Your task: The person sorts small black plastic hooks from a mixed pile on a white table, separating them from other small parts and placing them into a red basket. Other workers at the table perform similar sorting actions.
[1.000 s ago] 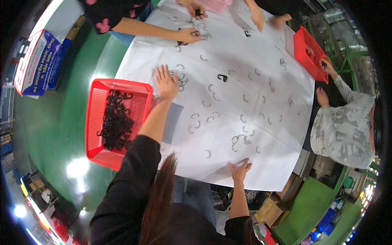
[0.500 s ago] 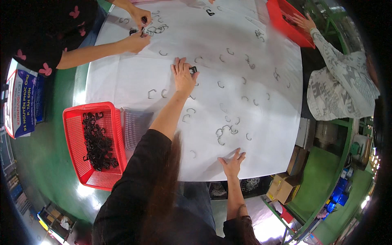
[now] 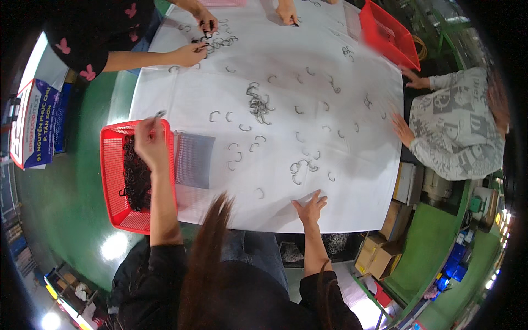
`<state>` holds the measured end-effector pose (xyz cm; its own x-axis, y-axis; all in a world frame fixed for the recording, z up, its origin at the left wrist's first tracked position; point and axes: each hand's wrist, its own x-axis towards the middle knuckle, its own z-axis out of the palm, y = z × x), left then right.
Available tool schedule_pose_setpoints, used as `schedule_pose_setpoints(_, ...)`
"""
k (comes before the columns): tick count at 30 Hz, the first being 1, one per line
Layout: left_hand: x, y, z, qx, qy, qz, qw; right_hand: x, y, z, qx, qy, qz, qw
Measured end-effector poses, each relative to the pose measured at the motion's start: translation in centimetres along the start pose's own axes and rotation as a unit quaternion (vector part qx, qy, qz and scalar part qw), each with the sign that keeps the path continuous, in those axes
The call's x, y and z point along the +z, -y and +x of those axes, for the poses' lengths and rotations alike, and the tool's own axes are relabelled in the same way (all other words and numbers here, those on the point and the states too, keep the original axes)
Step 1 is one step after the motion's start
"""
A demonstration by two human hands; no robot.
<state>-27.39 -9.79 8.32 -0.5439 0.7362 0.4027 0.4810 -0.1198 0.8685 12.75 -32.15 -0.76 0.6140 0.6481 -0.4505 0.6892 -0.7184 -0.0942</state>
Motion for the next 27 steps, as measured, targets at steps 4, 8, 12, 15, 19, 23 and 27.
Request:
schedule_pose_setpoints(4, -5.3, 1.2, -0.1, 0.154, -0.067, 0.289, 0.942, -0.4, 0.7, 0.2, 0.028, 0.023, -0.022, 0.999)
schedule_pose_setpoints(8, 1.9, 2.4, -6.0, 0.059, 0.195, 0.098, 0.974, -1.1, 1.4, 0.1, 0.027, 0.03, -0.027, 0.999)
schedule_pose_setpoints(12, 14.3, 5.7, -7.9, -0.006, 0.196, 0.18, 0.964, -1.6, 1.8, -0.2, 0.025, 0.023, -0.028, 0.999)
schedule_pose_setpoints(15, 20.6, 7.8, -6.4, 0.113, 0.222, 0.248, 0.936, -1.5, 1.7, -0.2, 0.012, 0.006, -0.037, 0.999)
schedule_pose_setpoints(19, 25.6, 5.5, -8.6, 0.258, 0.41, 0.148, 0.862, -1.2, 1.2, -0.2, -0.007, -0.001, -0.04, 0.999)
schedule_pose_setpoints(23, 24.2, -0.5, -17.7, 0.313, 0.53, -0.033, 0.787, -1.2, 0.8, -0.2, 0.003, 0.017, -0.01, 1.0)
schedule_pose_setpoints(27, 18.3, -2.2, -21.9, 0.205, 0.429, -0.068, 0.877, -1.4, 1.0, -0.1, -0.002, 0.018, -0.024, 1.0)
